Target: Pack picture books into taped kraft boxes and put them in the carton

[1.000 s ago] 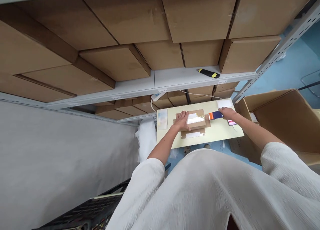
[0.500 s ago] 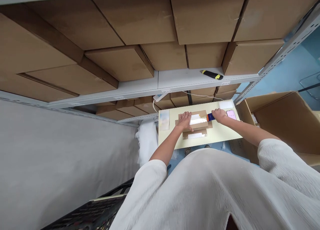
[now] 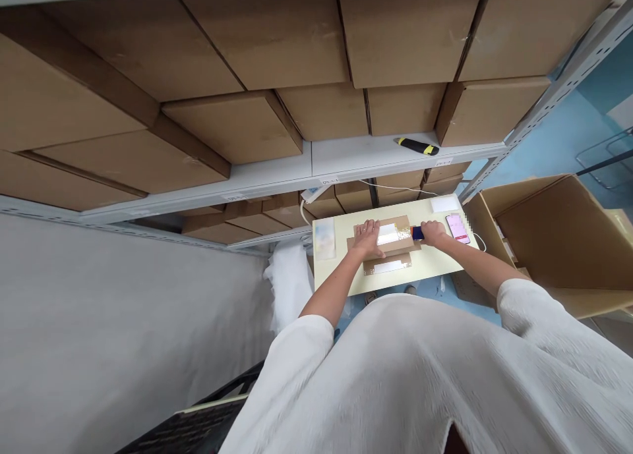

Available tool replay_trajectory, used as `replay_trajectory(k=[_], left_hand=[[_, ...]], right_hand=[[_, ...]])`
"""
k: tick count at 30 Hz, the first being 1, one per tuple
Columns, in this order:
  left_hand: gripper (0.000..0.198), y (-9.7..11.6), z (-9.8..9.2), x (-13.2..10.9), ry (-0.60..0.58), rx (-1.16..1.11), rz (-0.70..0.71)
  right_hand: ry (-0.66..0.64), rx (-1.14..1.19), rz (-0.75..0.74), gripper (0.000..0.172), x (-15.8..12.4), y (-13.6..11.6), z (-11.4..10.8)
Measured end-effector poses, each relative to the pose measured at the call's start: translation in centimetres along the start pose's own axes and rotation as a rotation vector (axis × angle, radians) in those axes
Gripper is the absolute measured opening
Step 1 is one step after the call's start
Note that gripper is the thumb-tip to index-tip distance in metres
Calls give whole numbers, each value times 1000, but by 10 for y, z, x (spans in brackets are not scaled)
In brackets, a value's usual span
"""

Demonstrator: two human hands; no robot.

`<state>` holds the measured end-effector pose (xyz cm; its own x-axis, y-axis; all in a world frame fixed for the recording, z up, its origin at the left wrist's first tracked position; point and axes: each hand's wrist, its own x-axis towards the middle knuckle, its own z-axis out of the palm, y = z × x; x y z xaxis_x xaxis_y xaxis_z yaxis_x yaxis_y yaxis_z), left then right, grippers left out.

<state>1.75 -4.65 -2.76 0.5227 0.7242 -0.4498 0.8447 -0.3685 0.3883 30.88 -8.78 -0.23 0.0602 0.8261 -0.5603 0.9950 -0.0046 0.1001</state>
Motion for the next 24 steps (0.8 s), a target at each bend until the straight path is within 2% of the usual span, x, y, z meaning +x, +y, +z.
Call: replay_trajectory(k=[5,9,14,20,24], left_hand=[[159,-1,1,0,2,1,-1],[159,-2,1,0,1,6,0],[158,-3,0,-1,-11,10,1],[157,-4,0,-5,3,-4,15],[150,-2,-1,-14,15,-1,32]], right_hand=[[-98,273,249,80,-6,48,8],[-85,369,275,69,-12,69,23],[-16,450,317,52,-18,63,44],[46,443,435,49,-16,41,69],[28,376,405,43,-14,35,81]])
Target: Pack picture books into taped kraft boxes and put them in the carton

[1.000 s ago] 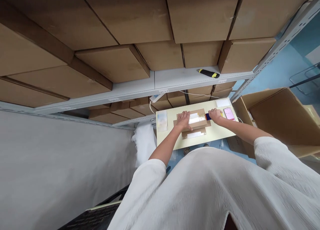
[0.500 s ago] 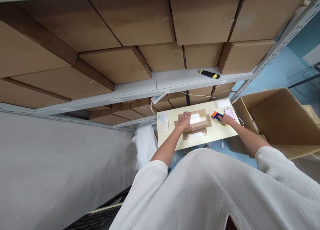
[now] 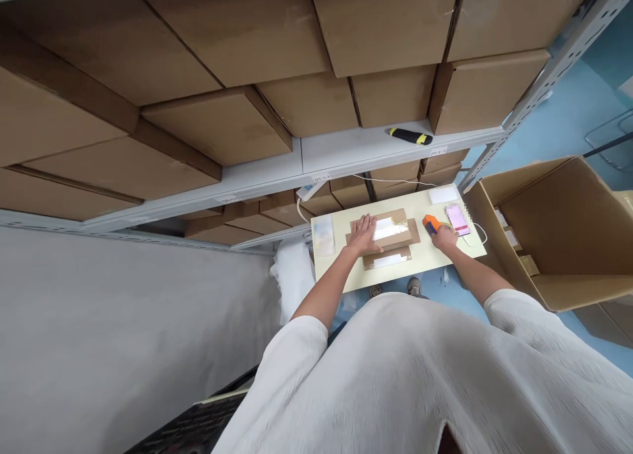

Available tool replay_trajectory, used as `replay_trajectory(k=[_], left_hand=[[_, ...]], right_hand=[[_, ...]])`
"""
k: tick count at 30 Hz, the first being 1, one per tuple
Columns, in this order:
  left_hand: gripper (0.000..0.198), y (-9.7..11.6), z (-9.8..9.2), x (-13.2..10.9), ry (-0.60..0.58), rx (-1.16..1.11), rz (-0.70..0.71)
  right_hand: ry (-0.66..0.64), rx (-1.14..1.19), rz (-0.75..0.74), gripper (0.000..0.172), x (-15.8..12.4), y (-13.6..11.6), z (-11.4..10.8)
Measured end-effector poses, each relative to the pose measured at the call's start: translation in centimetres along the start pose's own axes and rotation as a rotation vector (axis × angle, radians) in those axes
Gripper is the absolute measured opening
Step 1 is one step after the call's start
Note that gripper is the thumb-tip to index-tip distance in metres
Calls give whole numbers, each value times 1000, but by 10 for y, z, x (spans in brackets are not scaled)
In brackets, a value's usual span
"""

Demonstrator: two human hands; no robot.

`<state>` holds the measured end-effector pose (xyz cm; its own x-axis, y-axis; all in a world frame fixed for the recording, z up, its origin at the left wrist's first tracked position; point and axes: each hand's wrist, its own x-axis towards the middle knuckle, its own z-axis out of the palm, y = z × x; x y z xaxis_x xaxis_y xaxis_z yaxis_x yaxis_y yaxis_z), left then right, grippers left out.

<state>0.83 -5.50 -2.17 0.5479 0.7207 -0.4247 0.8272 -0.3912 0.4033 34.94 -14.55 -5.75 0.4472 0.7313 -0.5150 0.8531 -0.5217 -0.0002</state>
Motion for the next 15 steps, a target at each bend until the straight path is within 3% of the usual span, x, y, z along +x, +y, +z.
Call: replay_trajectory(k=[4,8,11,15], left_hand=[[136,2,-1,-15,39,-17,-1],[102,-3,-1,-31,151,-70,-60],[84,-10,-2,-34,281,-139,-199],[86,-14,-3,-24,378,-242,-378]], right_hand=[[-8,-21,-44,43,-3,4,3],[60,-35,-78,46,-8,-1,-11],[141,74,-180,48,-13,-21,-31],[105,227,-327,63,-25,-68,-56]])
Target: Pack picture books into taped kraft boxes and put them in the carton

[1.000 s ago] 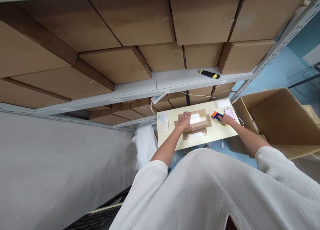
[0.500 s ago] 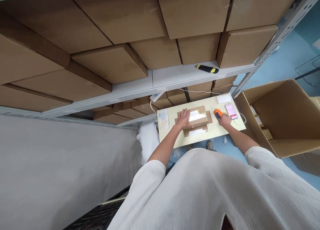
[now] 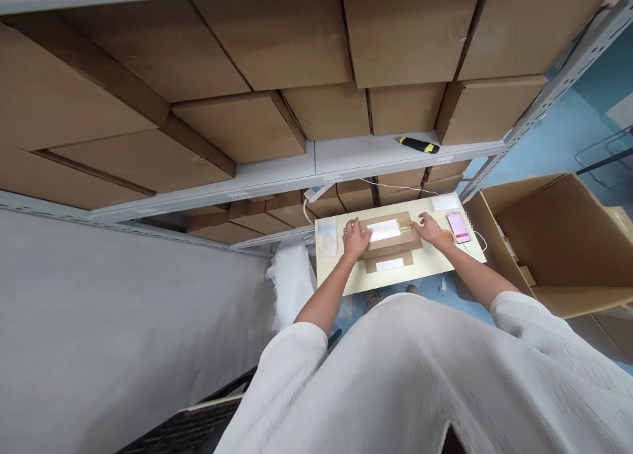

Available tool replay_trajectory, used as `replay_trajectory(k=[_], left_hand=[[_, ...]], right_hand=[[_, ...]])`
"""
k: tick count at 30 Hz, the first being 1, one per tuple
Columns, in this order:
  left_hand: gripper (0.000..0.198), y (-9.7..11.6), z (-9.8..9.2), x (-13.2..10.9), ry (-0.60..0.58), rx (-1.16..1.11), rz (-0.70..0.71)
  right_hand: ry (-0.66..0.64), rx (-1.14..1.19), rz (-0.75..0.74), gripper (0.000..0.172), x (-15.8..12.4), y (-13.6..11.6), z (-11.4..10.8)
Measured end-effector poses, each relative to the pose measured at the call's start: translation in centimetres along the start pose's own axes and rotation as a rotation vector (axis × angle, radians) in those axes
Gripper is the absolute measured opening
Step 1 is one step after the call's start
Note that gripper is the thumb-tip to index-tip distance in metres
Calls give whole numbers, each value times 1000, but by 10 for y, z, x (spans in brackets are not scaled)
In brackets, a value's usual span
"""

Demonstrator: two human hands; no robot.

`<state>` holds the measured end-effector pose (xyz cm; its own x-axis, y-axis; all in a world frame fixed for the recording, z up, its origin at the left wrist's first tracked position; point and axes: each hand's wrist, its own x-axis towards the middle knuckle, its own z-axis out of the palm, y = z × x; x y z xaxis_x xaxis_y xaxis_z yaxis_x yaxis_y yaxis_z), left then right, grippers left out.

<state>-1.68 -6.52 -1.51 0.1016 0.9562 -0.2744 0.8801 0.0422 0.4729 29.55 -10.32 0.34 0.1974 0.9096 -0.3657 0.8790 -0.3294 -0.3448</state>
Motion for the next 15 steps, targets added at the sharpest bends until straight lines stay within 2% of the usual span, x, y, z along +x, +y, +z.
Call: replay_trajectory(k=[3,5,10,15], left_hand=[[101,3,6,7,-11,-13,-66],[106,3,10,10,-48,-18,-95],[86,-11,11,10,-144,-73,-111],[68,-21,8,7,-136,-206,-102]], right_hand=[[-19,-8,-12,84,2,-36,0],[-39,-30,5,92,2,-50,3],[-106,-85,-18,83,6,-49,4],[-124,-60,-65,72,3,-38,-1]])
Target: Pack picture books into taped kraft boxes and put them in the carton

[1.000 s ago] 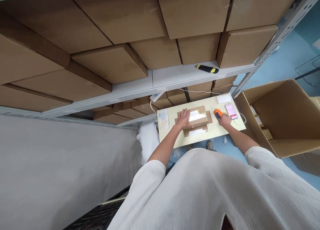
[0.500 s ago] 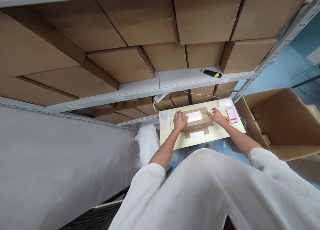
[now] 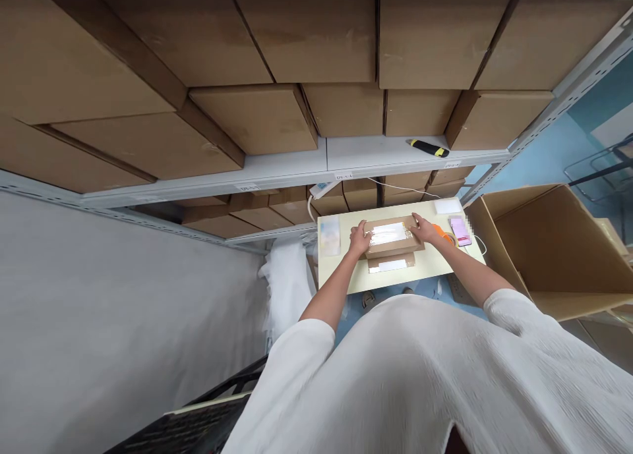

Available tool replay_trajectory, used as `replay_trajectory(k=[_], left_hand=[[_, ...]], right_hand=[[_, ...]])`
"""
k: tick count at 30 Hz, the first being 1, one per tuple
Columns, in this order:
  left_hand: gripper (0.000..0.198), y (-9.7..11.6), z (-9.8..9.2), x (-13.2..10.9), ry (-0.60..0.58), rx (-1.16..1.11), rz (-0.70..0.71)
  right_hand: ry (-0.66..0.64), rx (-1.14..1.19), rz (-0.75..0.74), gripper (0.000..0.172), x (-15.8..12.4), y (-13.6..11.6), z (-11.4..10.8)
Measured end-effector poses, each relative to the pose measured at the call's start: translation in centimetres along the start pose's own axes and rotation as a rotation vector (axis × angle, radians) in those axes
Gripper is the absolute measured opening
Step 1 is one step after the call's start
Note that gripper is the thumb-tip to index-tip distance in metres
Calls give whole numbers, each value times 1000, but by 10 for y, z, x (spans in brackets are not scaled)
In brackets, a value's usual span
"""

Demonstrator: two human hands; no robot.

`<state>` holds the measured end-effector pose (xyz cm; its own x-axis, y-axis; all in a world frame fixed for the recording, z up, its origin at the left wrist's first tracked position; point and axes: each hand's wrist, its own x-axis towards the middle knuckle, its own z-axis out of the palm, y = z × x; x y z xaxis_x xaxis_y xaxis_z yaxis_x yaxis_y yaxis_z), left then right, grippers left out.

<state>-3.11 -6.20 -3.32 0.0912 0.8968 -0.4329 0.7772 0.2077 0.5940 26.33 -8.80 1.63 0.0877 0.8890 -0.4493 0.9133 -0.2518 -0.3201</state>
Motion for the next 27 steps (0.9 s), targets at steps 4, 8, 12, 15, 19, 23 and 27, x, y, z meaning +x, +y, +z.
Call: replay_trajectory(k=[4,8,12,15,19,23,27], left_hand=[[58,6,-6,-6,56,-125,17],[48,24,-22,-13,232,-193,99],[30,43,-39,-19,354,-193,173],[19,44,-39,-25,363,-176,155],[14,22,-13,-35,279,-117,53],[18,-8,17,-43,160,-53,-9],[29,-23,28,-37,95,-37,-58]], right_hand=[[29,65,9,65,-7,-3,-7],[207,151,-36,62,-15,-13,-21],[372,206,-92,58,-22,-20,-32],[369,201,-91,54,-28,-18,-24],[230,120,-86,44,-37,-6,6],[68,53,-54,37,-44,9,34],[2,86,-9,32,-36,17,44]])
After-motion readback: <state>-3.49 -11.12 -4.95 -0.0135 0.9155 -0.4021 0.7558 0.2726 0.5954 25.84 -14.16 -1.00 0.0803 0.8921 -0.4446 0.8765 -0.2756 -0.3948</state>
